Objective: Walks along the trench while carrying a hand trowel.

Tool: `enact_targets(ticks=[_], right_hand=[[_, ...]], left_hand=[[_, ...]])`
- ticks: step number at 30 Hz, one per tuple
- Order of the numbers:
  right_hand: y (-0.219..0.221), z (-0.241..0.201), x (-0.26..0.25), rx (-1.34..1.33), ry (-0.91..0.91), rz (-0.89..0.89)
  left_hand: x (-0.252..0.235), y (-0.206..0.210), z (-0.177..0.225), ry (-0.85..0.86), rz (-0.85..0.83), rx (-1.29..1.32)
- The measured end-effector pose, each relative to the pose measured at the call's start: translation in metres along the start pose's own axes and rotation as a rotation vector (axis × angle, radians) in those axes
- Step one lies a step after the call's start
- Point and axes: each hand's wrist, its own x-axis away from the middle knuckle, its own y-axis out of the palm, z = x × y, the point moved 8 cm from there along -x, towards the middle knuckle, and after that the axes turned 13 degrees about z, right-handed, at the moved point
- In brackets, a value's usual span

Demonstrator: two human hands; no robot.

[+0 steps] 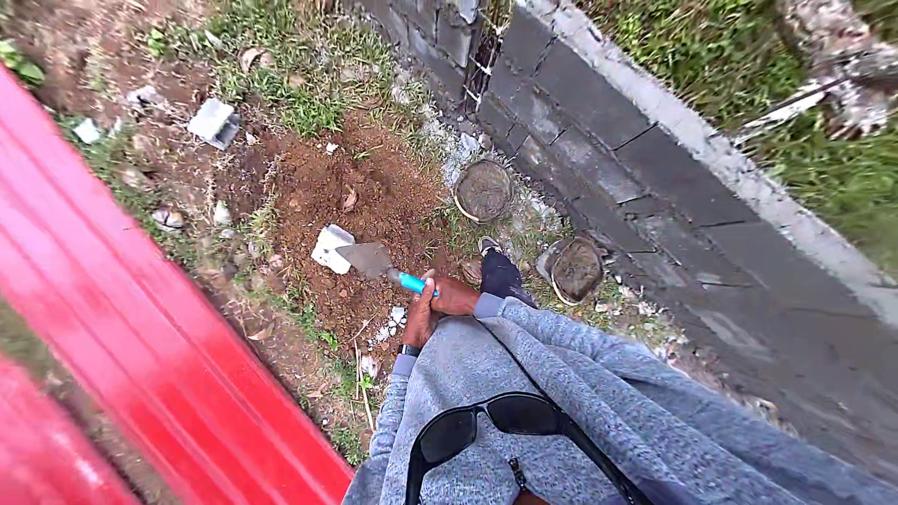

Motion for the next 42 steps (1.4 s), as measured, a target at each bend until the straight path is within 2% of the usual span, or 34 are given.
enact_targets(ticks=[7,11,16,20,22,25,30,33,37,40,42], right_hand=[[-0.028,0.010,-0.006,-0.086,0.034,0.086],[-0.055,0.026,-0.023,-0.135,0.042,0.118],[-0.132,0.064,-0.067,-0.125,0.141,0.207],[-0.215,0.125,-0.086,-0.087,0.321,0.272],[-0.257,0.162,-0.092,-0.038,0.423,0.287],[-0.315,0.202,-0.097,0.023,0.510,0.298],[-0.380,0.233,-0.133,0.123,0.527,0.313],[-0.396,0.218,-0.178,0.117,0.521,0.290],[-0.398,0.189,-0.251,0.113,0.477,0.248],[-0.403,0.153,-0.320,0.065,0.415,0.249],[-0.415,0.124,-0.377,0.082,0.395,0.257]], left_hand=[[-0.016,0.028,0.018,0.044,-0.122,-0.120],[-0.034,0.058,0.030,0.082,-0.121,-0.259],[-0.083,0.123,0.053,0.066,-0.050,-0.645],[-0.109,0.187,0.076,0.061,-0.193,-0.843],[-0.130,0.200,0.089,0.085,-0.186,-0.850],[-0.155,0.187,0.117,0.105,0.002,-0.722],[-0.184,0.113,0.134,0.072,0.431,-0.296],[-0.191,0.077,0.139,0.059,0.567,-0.199],[-0.208,0.062,0.155,-0.022,0.660,-0.149],[-0.254,0.065,0.186,-0.022,0.645,-0.186],[-0.304,0.071,0.213,-0.033,0.616,-0.253]])
